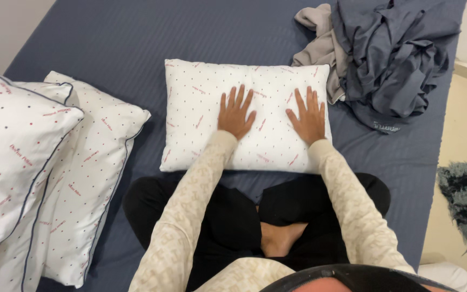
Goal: The person sits on a bed and arranges a white pillow with red text. They then pick up a grey pillowcase and insert the pillow into it, smoothing the fabric as they work.
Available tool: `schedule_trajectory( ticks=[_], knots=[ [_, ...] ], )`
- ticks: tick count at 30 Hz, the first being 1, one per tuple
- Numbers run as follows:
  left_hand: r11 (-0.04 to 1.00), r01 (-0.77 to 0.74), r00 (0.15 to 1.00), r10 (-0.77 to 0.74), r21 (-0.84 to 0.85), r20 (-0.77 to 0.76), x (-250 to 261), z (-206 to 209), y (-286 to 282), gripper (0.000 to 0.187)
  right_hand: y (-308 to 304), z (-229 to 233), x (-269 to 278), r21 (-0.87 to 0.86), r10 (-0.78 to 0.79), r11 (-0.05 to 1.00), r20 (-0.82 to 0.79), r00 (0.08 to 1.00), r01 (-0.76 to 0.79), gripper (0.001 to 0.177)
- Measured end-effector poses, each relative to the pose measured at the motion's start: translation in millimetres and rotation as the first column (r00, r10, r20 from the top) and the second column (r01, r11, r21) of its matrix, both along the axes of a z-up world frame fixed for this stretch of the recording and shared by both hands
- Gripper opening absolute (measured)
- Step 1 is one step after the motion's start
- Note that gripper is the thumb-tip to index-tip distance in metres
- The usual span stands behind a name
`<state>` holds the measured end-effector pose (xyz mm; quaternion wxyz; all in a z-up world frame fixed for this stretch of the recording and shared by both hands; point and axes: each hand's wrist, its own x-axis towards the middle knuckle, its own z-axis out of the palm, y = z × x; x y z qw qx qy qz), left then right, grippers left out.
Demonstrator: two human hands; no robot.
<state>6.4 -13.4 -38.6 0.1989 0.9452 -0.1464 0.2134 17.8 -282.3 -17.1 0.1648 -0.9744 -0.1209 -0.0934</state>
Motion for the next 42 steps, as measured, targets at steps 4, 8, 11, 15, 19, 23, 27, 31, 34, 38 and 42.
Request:
schedule_trajectory(
  ticks=[4, 8, 11, 15, 19, 23, 27, 31, 34, 38, 42],
  knots=[
    [0.999, 0.002, 1.0, -0.001, 0.037, -0.019, 14, -25, -7, 0.067, -10, -24, 7, -0.007, -0.021, 1.0, -0.045, 0.999, 0.021, 0.071],
    [1.0, -0.009, 0.999, 0.011, 0.024, -0.044, 32, -27, -3, 0.064, -9, -23, 12, 0.008, -0.014, 1.0, -0.051, 0.999, 0.014, 0.068],
    [1.0, 0.013, 1.0, -0.013, 0.025, -0.005, 5, -25, -4, 0.064, -11, -21, 3, 0.029, 0.002, 1.0, -0.03, 1.0, -0.001, 0.068],
    [0.987, -0.077, 0.953, 0.114, 0.14, -0.281, 36, 2, -18, 0.06, -13, 8, 24, 0.021, 0.023, 1.0, -0.166, 0.986, -0.019, 0.068],
    [0.995, -0.103, 0.964, 0.095, -0.02, -0.249, 79, 14, -55, 0.063, -25, 36, 44, 0.112, 0.001, 0.994, -0.102, 0.995, 0.01, 0.076],
    [0.997, 0.063, 0.996, -0.059, 0.048, -0.066, 64, -19, -89, 0.064, -27, 0, 35, 0.12, -0.031, 0.992, -0.157, 0.987, 0.051, 0.073],
    [0.994, 0.106, 0.994, -0.106, -0.011, -0.004, 52, -41, -86, 0.064, -35, -31, 29, 0.101, -0.033, 0.993, -0.195, 0.98, 0.054, 0.075],
    [0.996, 0.06, 0.992, -0.052, 0.071, -0.115, 85, -30, -91, 0.063, -32, -33, 61, 0.046, -0.083, 0.994, -0.23, 0.97, 0.096, 0.072],
    [0.995, 0.088, 0.993, -0.084, 0.042, -0.086, 48, -35, -87, 0.063, -35, -37, 40, 0.037, -0.054, 0.997, -0.221, 0.974, 0.063, 0.073],
    [0.993, 0.117, 0.992, -0.117, 0.013, -0.042, 43, -30, -88, 0.06, -34, -16, 26, 0.003, -0.061, 0.998, -0.266, 0.962, 0.064, 0.073],
    [0.99, 0.127, 0.982, -0.116, 0.063, -0.152, 42, 6, -61, 0.06, -15, 39, 22, 0.035, -0.009, 0.999, -0.006, 1.0, 0.009, 0.075]
  ],
)
